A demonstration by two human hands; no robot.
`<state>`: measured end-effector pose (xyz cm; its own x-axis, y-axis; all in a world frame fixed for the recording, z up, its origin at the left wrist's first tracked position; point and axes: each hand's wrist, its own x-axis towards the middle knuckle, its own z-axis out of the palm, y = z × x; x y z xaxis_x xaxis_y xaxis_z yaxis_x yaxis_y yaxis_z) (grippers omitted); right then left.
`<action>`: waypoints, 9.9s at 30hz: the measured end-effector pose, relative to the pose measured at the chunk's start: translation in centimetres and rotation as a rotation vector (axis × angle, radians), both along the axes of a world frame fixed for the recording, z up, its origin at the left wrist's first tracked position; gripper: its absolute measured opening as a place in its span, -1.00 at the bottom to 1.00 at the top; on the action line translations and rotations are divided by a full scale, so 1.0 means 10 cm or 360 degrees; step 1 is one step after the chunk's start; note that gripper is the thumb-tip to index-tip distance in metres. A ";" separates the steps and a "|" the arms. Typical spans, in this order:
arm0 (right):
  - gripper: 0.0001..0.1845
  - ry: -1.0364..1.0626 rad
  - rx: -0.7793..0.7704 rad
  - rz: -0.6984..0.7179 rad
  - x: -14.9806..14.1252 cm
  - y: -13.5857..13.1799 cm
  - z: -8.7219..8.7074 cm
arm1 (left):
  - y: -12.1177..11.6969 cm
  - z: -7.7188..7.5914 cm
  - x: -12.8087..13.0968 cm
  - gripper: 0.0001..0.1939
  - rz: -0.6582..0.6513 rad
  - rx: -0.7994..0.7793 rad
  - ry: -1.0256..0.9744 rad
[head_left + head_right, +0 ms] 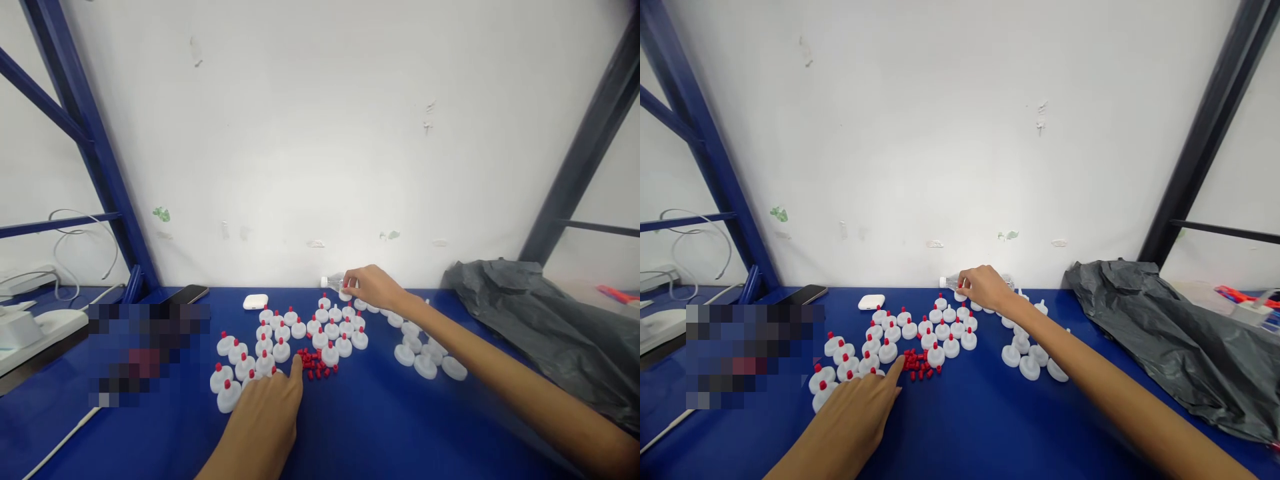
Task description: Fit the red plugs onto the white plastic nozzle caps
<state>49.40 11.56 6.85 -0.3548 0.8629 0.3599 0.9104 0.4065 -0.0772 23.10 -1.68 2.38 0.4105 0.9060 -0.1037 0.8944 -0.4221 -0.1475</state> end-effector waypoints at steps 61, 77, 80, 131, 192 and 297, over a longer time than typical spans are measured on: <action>-0.74 0.0310 0.0410 0.0275 -0.17 -1.15 -0.28 | 0.55 0.54 0.16 -0.76 -0.0349 -0.0283 -0.1811; -0.77 0.0269 0.0632 0.0285 -0.20 -1.19 -0.38 | 0.49 0.39 0.19 -0.72 -0.0266 -0.0515 -0.2007; -0.76 0.0265 0.0674 0.0314 -0.20 -1.18 -0.39 | 0.48 0.38 0.20 -0.71 -0.0291 -0.0578 -0.2015; -0.54 0.0459 0.0711 0.0476 -0.27 -1.25 -0.35 | 0.66 0.40 0.03 -0.74 -0.0475 0.0515 -0.1486; -0.50 0.0051 0.0258 -0.0332 0.23 -0.85 -0.47 | 0.98 0.42 -0.26 -0.61 -0.0433 0.0672 -0.0786; -0.78 0.0286 0.1016 0.1109 -0.19 -1.22 -0.39 | 0.41 0.30 0.18 -0.38 -0.0656 -0.0926 -0.2225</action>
